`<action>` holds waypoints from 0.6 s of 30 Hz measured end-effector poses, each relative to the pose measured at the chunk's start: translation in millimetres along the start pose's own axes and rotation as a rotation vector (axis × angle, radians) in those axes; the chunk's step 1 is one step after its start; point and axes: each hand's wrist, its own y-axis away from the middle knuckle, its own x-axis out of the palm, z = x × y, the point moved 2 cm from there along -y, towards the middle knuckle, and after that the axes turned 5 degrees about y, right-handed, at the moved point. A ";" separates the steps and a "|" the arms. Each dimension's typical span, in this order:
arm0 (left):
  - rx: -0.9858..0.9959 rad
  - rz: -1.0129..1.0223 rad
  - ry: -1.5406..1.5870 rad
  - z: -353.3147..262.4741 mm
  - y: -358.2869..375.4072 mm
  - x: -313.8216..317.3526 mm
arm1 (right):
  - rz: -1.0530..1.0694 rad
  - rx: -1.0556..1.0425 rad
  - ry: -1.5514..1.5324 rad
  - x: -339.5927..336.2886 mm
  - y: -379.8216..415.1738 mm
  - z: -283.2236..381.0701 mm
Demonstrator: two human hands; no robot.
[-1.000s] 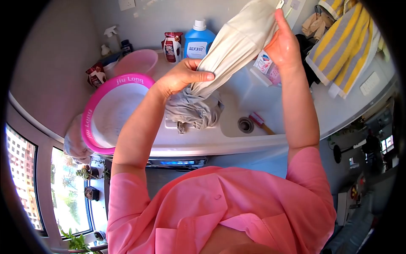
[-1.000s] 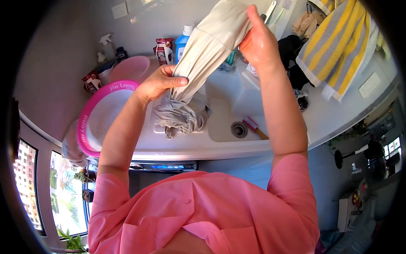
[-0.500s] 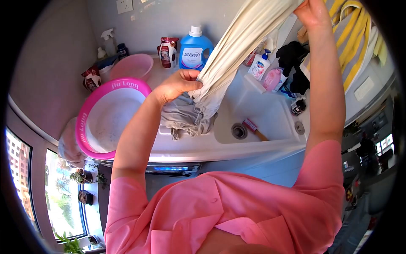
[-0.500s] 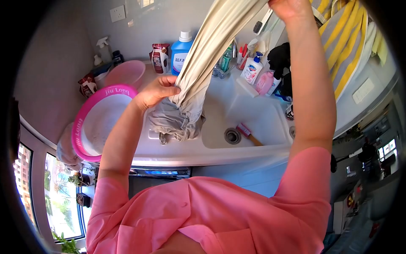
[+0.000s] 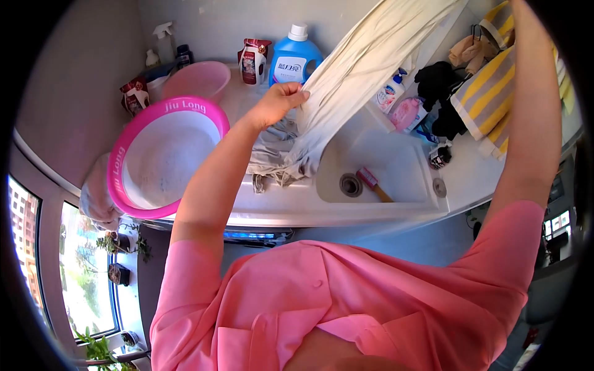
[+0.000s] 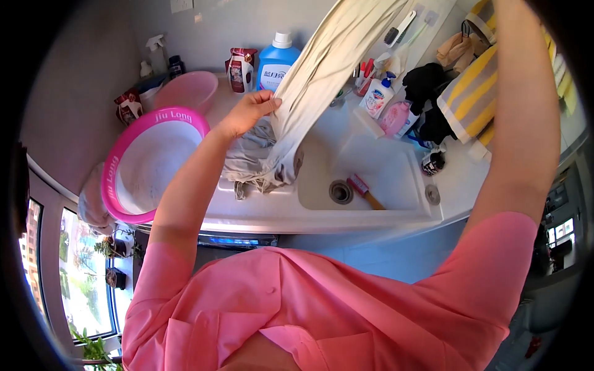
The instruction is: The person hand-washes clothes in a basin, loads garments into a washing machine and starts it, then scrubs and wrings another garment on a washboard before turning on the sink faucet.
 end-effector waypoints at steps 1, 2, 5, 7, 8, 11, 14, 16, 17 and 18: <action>0.045 0.006 0.007 3.0 -4.9 -5.2 | -0.040 0.053 0.049 12.7 20.9 2.5; 0.091 0.010 0.013 7.0 -7.7 -9.5 | -0.077 0.107 0.097 25.7 42.4 4.9; 0.062 -0.064 0.139 1.9 -7.8 -22.9 | -0.104 0.051 0.157 4.9 37.8 14.4; -0.005 -0.166 0.253 -9.5 -1.2 -23.4 | -0.136 -0.032 0.214 -29.6 9.5 27.4; 0.003 -0.164 0.259 -9.3 -1.1 -23.3 | -0.152 -0.075 0.250 -43.5 -4.0 33.2; 0.076 -0.205 0.442 -9.2 -3.9 -26.7 | -0.240 -0.158 0.379 -82.4 -26.6 44.3; 0.073 -0.132 0.567 -13.1 2.0 -23.9 | -0.333 -0.158 0.466 -107.8 -9.9 37.8; 0.067 -0.087 0.599 -10.1 7.2 -25.0 | -0.368 -0.078 0.442 -99.1 25.0 23.8; 0.108 -0.019 0.627 -7.5 11.7 -25.2 | -0.388 -0.044 0.432 -97.5 40.6 18.6; 0.149 0.052 0.655 -6.0 14.1 -23.5 | -0.409 -0.012 0.423 -100.7 49.5 16.8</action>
